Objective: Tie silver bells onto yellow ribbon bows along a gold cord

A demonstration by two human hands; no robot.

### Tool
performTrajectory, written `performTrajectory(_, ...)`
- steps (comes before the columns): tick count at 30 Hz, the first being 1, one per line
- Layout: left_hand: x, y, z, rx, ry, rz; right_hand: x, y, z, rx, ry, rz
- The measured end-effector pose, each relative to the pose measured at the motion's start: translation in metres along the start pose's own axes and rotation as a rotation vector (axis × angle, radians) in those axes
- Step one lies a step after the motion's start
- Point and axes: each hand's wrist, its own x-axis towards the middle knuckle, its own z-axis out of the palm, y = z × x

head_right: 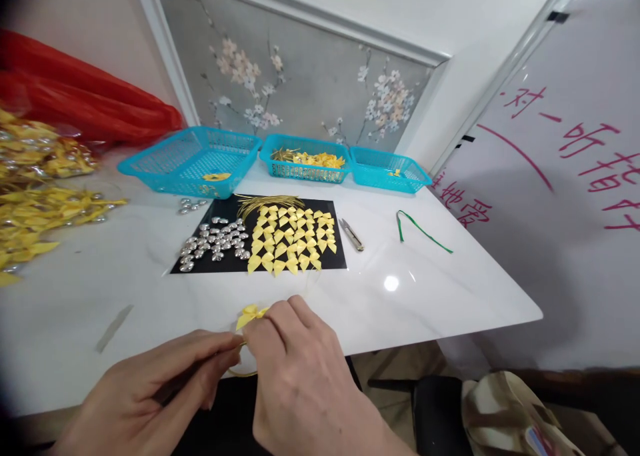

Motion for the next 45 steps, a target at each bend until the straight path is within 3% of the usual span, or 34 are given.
performTrajectory(4,-0.003,-0.01,0.003,-0.029,-0.034,-0.099,0.0,0.002,0.004,-0.045,-0.017,0.012)
performTrajectory(9,-0.009,-0.01,0.007,-0.344,-0.184,-0.383,-0.001,-0.001,0.005,-0.084,0.054,0.019)
performTrajectory(12,-0.005,-0.003,0.01,-0.489,-0.211,-0.47,-0.001,-0.002,0.006,-0.098,0.074,-0.015)
performTrajectory(19,0.001,-0.006,0.013,-0.234,-0.099,-0.294,-0.002,0.0,0.004,-0.07,0.06,0.025)
performTrajectory(24,0.0,-0.005,0.01,-0.133,-0.108,-0.169,-0.003,0.002,0.001,-0.035,0.012,0.053)
performTrajectory(32,0.007,-0.002,0.008,-0.039,-0.039,-0.079,-0.006,0.007,-0.004,0.085,-0.056,0.083)
performTrajectory(38,0.003,-0.007,0.006,0.0,-0.071,-0.078,-0.009,0.008,-0.007,0.146,-0.043,0.109)
performTrajectory(45,0.001,-0.005,0.006,0.044,-0.009,-0.034,-0.008,0.009,-0.004,0.167,-0.041,0.093)
